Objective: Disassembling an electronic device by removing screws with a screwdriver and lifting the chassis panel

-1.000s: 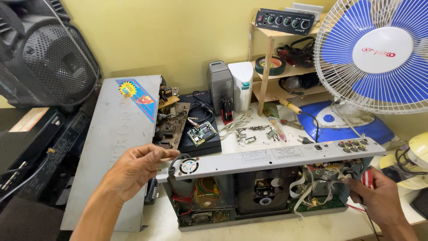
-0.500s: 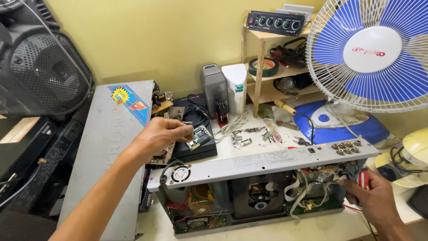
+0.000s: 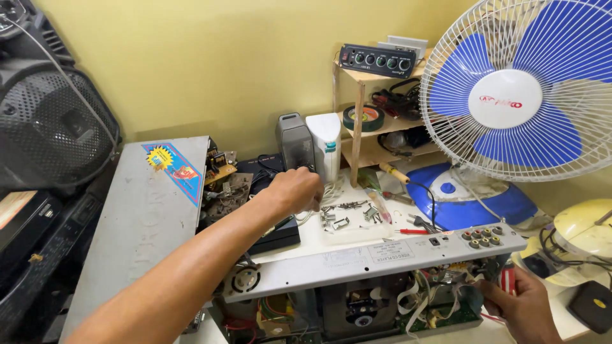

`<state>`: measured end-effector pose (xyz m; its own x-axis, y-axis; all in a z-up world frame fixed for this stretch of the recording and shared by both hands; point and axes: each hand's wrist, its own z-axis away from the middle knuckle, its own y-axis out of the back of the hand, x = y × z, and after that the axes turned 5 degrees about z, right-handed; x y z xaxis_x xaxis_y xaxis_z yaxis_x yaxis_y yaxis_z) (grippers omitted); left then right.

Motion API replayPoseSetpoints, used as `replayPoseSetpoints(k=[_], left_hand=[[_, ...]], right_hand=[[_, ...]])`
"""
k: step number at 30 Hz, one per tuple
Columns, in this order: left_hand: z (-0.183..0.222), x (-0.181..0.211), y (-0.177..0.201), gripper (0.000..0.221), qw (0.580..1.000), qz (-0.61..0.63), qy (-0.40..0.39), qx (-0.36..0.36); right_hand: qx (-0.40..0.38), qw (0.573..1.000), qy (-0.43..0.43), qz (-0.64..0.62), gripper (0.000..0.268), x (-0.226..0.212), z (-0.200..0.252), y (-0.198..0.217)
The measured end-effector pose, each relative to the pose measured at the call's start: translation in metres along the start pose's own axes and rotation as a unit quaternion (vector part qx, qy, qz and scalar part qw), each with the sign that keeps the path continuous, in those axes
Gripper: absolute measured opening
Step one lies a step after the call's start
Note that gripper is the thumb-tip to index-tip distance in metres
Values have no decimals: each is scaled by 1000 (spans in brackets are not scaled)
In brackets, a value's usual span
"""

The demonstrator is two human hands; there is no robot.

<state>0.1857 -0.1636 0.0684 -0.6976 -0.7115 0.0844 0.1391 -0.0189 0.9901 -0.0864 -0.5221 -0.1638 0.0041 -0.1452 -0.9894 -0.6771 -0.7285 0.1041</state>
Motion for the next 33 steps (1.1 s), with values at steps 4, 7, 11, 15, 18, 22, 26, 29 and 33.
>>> replayPoseSetpoints(k=[4, 7, 11, 15, 18, 22, 26, 29, 33], left_hand=[[-13, 5, -1, 10, 1000, 4, -15, 26], [-29, 9, 4, 15, 998, 6, -42, 51], [-59, 5, -1, 12, 993, 2, -70, 94], [-79, 4, 0, 17, 988, -17, -76, 135], [-83, 10, -3, 10, 990, 0, -86, 114], [-81, 13, -5, 35, 994, -6, -68, 82], [-66, 13, 9, 35, 996, 3, -63, 68], [-27, 18, 37, 37, 997, 59, -41, 37], [39, 4, 61, 29, 986, 150, -48, 50]], right_hand=[[2, 1000, -5, 13, 24, -13, 8, -4], [2, 999, 31, 38, 37, -13, 2, -4], [0, 1000, -11, -19, 32, -13, 2, -8], [4, 999, -32, -1, 35, -29, 12, -10], [-4, 999, -28, 17, 28, -20, 8, -5], [15, 998, -43, 32, 31, -38, 17, -12], [9, 999, -30, -6, 32, -30, 13, -12], [4, 999, -33, -14, 25, -25, 11, -10], [16, 999, -39, 34, 29, -41, 18, -15]])
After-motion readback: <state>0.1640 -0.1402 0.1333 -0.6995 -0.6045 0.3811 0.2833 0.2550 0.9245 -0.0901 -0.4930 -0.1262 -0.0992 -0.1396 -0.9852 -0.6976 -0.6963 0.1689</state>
